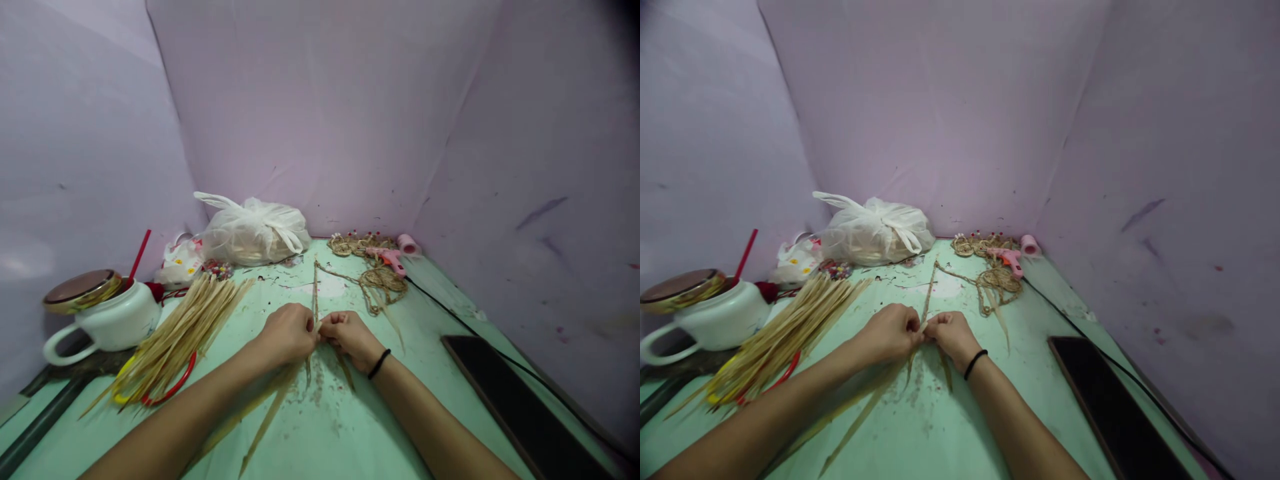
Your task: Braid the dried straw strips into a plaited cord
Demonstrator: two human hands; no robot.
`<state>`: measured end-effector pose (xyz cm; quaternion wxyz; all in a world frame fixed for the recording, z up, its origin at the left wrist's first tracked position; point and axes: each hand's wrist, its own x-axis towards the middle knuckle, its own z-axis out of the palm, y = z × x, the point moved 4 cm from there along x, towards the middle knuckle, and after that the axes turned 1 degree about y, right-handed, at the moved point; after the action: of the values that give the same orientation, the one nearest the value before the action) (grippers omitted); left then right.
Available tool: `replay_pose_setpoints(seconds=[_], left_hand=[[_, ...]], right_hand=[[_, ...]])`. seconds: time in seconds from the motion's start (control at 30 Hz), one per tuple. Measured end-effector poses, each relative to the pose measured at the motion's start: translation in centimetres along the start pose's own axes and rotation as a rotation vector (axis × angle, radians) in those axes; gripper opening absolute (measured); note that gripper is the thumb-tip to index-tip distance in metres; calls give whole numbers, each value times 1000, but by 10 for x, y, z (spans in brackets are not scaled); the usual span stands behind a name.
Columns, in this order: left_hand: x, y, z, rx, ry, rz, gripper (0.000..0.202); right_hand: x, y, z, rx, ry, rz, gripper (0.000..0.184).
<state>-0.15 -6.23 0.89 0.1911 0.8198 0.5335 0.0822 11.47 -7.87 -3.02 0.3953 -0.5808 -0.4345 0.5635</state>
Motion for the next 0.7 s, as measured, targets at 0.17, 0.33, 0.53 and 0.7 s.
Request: replay_pose_setpoints(seconds=[0.17, 0.33, 0.53, 0.7], left_hand=[[5, -9, -12, -210, -66, 40, 18], [7, -19, -20, -284, -127, -44, 14], [4, -16, -6, -426, -241, -70, 13], [1, -13, -6, -510, -311, -128, 22]], right_hand=[[0, 0, 0, 6, -6, 8, 7], [0, 0, 0, 26, -12, 18, 6], [-1, -2, 0, 39, -26, 2, 9], [-1, -2, -1, 41, -20, 4, 7]])
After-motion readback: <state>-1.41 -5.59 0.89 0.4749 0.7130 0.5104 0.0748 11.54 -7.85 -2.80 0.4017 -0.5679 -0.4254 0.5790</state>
